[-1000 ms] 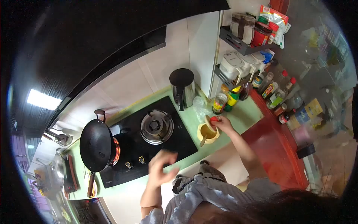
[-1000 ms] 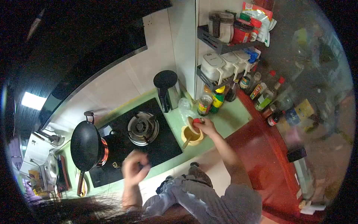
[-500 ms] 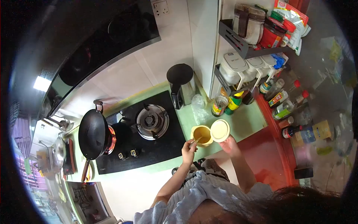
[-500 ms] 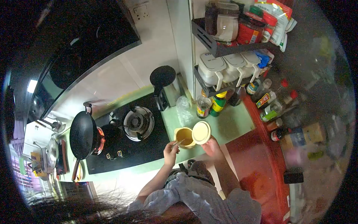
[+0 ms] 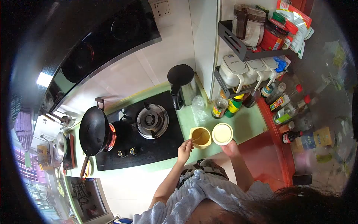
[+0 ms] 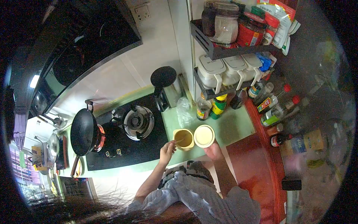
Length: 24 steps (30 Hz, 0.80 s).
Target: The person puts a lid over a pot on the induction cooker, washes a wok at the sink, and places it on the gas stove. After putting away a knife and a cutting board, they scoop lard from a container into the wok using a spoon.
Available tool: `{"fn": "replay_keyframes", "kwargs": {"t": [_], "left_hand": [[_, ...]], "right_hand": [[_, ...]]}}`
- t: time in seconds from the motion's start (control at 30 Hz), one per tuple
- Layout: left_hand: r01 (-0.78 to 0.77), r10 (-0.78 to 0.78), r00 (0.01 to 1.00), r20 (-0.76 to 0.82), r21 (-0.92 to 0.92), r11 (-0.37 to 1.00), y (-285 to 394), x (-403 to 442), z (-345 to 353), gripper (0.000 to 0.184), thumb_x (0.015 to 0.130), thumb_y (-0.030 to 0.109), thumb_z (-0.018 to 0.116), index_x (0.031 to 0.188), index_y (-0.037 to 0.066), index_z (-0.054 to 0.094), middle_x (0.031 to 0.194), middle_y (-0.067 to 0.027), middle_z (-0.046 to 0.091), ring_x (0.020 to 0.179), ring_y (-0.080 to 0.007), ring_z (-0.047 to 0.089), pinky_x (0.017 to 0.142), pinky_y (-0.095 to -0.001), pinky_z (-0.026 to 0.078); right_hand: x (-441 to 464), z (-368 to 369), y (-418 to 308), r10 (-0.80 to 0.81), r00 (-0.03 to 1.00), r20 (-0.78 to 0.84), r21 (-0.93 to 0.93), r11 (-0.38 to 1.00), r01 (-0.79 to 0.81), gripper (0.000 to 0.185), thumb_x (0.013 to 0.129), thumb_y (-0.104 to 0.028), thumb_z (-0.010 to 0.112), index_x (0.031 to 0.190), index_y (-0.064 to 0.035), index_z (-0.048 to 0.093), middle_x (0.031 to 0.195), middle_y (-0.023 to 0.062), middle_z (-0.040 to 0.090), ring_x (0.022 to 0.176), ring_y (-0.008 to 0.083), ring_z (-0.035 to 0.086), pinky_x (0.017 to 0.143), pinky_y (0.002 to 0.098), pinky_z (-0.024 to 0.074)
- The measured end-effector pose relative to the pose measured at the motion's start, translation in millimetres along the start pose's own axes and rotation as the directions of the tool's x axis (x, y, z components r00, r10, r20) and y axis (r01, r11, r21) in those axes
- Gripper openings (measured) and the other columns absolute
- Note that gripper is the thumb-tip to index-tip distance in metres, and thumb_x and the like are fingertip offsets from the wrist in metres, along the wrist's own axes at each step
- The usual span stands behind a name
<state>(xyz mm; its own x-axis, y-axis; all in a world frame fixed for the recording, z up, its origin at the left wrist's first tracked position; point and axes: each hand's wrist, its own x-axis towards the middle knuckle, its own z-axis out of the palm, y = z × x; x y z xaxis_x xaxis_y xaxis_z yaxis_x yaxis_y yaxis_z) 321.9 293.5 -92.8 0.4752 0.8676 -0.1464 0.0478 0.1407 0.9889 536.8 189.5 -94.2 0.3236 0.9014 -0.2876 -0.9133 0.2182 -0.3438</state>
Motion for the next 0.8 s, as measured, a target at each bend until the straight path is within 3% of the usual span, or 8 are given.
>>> {"fn": "replay_keyframes", "kwargs": {"t": [0.13,0.2,0.23,0.3,0.5,0.63,0.7,0.8], "left_hand": [[0.081,-0.079,0.996,0.029,-0.095,0.992,7.9,-3.2,-0.8,0.029,0.091,0.02,0.042,0.104,-0.002,0.056,0.08,-0.0033,0.058,0.064,-0.0075,0.052,0.057,-0.0198,0.042],[0.077,-0.076,0.997,0.018,-0.11,0.991,9.4,-5.8,-0.6,0.029,0.091,0.02,0.041,0.104,-0.002,0.055,0.08,-0.0034,0.058,0.064,-0.0075,0.052,0.057,-0.0198,0.042],[0.075,-0.075,0.997,0.006,-0.124,0.989,9.7,-7.2,-0.5,0.03,0.091,0.02,0.041,0.105,-0.003,0.054,0.08,-0.0036,0.058,0.064,-0.0075,0.052,0.057,-0.0197,0.042],[0.079,-0.08,0.997,-0.001,-0.14,0.987,10.1,-9.6,-1.0,0.03,0.091,0.02,0.041,0.105,-0.003,0.054,0.082,-0.004,0.059,0.064,-0.0074,0.051,0.057,-0.0197,0.042],[0.047,-0.053,0.998,-0.034,-0.14,0.989,11.4,-11.0,0.3,0.028,0.091,0.019,0.041,0.105,-0.003,0.052,0.086,-0.0053,0.06,0.064,-0.0069,0.051,0.058,-0.0192,0.042],[0.018,-0.027,0.998,-0.059,-0.144,0.989,10.3,-11.8,-2.1,0.027,0.091,0.019,0.042,0.105,-0.003,0.052,0.085,-0.0052,0.059,0.063,-0.0066,0.05,0.057,-0.0188,0.042],[0.02,-0.032,0.996,-0.077,-0.153,0.988,11.9,-13.4,-2.3,0.027,0.091,0.019,0.042,0.105,-0.003,0.052,0.085,-0.0051,0.059,0.063,-0.0065,0.05,0.057,-0.0188,0.042],[0.011,-0.025,0.995,-0.092,-0.147,0.989,16.1,-13.9,-2.7,0.028,0.091,0.02,0.042,0.107,-0.002,0.051,0.082,-0.0036,0.058,0.063,-0.0058,0.048,0.057,-0.019,0.042]], "right_hand": [[15.0,-35.6,-2.0,-0.038,0.999,0.013,-0.028,0.999,0.038,0.034,0.086,-0.017,0.045,0.118,-0.0047,0.044,0.118,0.0084,0.049,0.108,0.0193,0.048,0.096,0.0372,0.0361],[21.3,-49.7,-6.4,-0.033,0.999,-0.014,-0.232,0.972,0.028,0.027,0.086,-0.01,0.044,0.112,-0.006,0.048,0.112,0.0068,0.053,0.102,0.0176,0.051,0.091,0.0353,0.0409],[25.1,-55.2,-7.5,-0.036,0.999,-0.014,-0.231,0.972,0.032,0.027,0.086,-0.01,0.044,0.112,-0.006,0.048,0.112,0.0068,0.053,0.102,0.0176,0.051,0.091,0.0353,0.0409],[34.7,-66.1,-10.5,-0.068,0.989,-0.129,-0.325,0.945,0.022,0.023,0.084,-0.009,0.047,0.107,-0.0078,0.051,0.105,0.0045,0.056,0.095,0.0156,0.055,0.082,0.0322,0.0465],[73.7,-86.2,-15.1,-0.102,0.947,-0.305,-0.513,0.855,-0.074,0.018,0.083,-0.014,0.052,0.101,-0.0107,0.053,0.094,0.0001,0.058,0.084,0.0108,0.056,0.072,0.0262,0.0488],[80.7,-84.5,-18.7,-0.09,0.937,-0.336,-0.582,0.803,-0.131,0.019,0.083,-0.018,0.053,0.101,-0.0109,0.053,0.092,-0.0005,0.058,0.081,0.0103,0.056,0.068,0.0243,0.048],[83.1,-85.8,-20.5,-0.115,0.874,-0.473,-0.618,0.75,-0.236,0.022,0.083,-0.018,0.053,0.104,-0.0123,0.052,0.096,0.001,0.057,0.083,0.0111,0.055,0.065,0.0234,0.047],[83.8,-88.3,-21.3,-0.173,0.858,-0.484,-0.682,0.688,-0.247,0.024,0.084,-0.02,0.051,0.107,-0.0127,0.05,0.102,0.0025,0.055,0.089,0.0137,0.055,0.068,0.0267,0.0487]]}}
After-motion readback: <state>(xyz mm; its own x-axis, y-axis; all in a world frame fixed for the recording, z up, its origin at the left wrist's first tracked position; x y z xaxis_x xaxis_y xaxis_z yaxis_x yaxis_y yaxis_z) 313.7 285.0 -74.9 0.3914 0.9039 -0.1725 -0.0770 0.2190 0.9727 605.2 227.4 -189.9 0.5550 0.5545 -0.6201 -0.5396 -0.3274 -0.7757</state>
